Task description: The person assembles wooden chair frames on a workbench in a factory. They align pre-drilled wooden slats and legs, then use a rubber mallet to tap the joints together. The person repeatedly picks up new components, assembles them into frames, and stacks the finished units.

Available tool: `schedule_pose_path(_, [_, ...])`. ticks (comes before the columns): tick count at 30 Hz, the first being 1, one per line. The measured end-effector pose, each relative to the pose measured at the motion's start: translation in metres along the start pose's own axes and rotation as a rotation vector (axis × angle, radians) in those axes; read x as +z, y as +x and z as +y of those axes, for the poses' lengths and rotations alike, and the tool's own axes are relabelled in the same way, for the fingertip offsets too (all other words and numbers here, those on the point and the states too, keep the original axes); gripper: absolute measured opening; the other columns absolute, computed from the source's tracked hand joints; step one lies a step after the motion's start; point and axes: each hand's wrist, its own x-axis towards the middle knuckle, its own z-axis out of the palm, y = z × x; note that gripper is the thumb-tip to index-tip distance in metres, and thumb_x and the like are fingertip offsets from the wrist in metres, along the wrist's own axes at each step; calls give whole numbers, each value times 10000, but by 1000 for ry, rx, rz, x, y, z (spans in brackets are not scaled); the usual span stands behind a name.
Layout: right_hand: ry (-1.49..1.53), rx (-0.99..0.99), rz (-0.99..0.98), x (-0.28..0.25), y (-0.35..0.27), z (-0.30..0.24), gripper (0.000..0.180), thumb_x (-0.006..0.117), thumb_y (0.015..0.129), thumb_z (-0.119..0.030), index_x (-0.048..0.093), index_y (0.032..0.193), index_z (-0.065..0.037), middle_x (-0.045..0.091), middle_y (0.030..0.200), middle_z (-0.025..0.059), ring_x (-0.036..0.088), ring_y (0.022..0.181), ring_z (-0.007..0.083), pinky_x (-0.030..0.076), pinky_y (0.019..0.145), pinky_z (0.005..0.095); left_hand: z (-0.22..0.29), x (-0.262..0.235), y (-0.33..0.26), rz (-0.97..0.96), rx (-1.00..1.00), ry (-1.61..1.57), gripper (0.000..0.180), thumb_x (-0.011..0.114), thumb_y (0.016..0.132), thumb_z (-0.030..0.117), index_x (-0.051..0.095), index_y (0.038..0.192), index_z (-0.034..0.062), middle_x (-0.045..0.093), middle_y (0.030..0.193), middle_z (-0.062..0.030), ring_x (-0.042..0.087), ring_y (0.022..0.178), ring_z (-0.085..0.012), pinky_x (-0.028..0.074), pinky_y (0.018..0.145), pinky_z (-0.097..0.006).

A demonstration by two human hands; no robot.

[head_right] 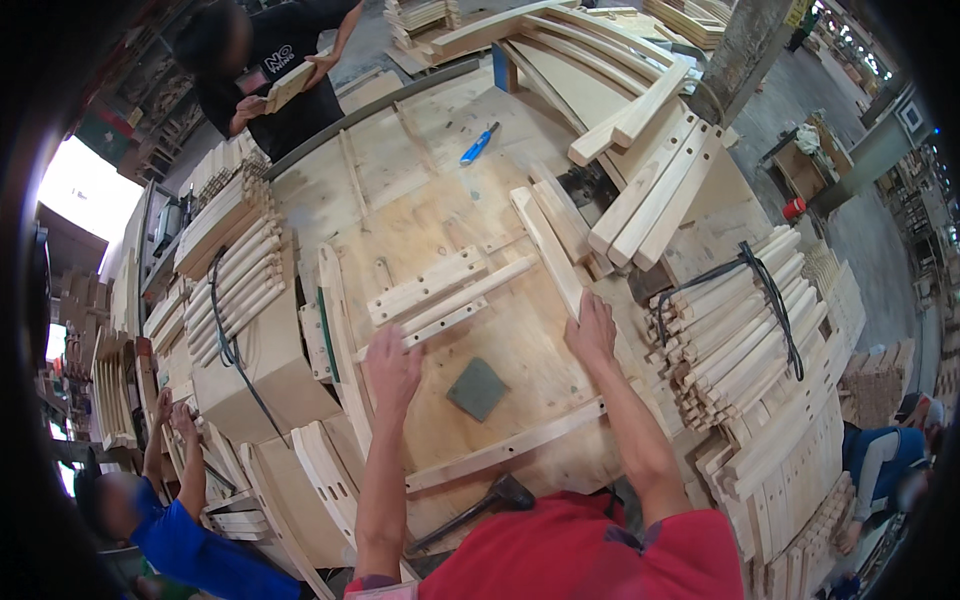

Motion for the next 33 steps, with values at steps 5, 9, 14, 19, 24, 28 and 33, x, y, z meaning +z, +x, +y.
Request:
schedule_pose_path(5, [-148, -252, 399, 22, -12, -26, 651, 669, 833, -139, 455, 1435, -12, 551, 1386, 218, 510, 1282, 400, 419, 1034, 532, -9, 23, 25, -96, 63, 52, 651, 810, 804, 363, 595, 1303, 3, 577, 1312, -152, 517, 1255, -355, 391, 1085, -504])
schedule_pose_path(9, [22, -561, 261, 45, 5, -80, 657, 754, 794, -215, 543, 1396, -60, 584, 1373, 161, 512, 1308, 348, 386, 1058, 539, -12, 22, 12, -101, 52, 112, 616, 818, 787, 361, 601, 1275, 53, 586, 1259, -114, 532, 1214, -317, 371, 1077, -518])
schedule_pose_path(14, [-14, -875, -5, 86, 28, -136, 623, 836, 720, -293, 637, 1280, -107, 641, 1264, 56, 551, 1255, 267, 366, 1071, 527, 1, 20, 29, -266, -18, 143, 562, 828, 779, 345, 594, 1227, 99, 589, 1201, -74, 549, 1208, -265, 334, 1079, -586])
schedule_pose_path(19, [-183, -871, -184, 95, 31, -161, 474, 842, 714, -290, 669, 1134, -153, 651, 1162, 17, 578, 1147, 239, 379, 1038, 492, 2, 9, 19, -180, -61, 168, 543, 814, 806, 318, 606, 1254, 91, 589, 1238, -74, 541, 1220, -270, 319, 1086, -592])
schedule_pose_path(24, [-147, -835, -185, 97, 30, -154, 476, 845, 716, -314, 692, 1147, -181, 666, 1153, 20, 570, 1176, 236, 378, 1023, 496, 28, -12, -18, 26, -217, 110, 575, 801, 815, 267, 607, 1315, 59, 582, 1304, -133, 520, 1255, -311, 312, 1087, -563])
schedule_pose_path(28, [-167, -815, -169, 99, 32, -145, 505, 835, 734, -365, 683, 1180, -184, 659, 1180, 19, 562, 1201, 242, 371, 1060, 502, 38, -38, -64, 104, -395, 145, 578, 792, 815, 242, 603, 1320, 36, 572, 1301, -202, 508, 1255, -375, 311, 1096, -551])
schedule_pose_path(33, [-204, -822, -206, 98, 28, -151, 496, 836, 743, -367, 670, 1167, -171, 653, 1188, 35, 570, 1202, 252, 369, 1064, 493, 20, -85, -120, 161, -599, 174, 604, 788, 809, 238, 584, 1318, -16, 544, 1334, -283, 520, 1219, -462, 375, 1058, -582])
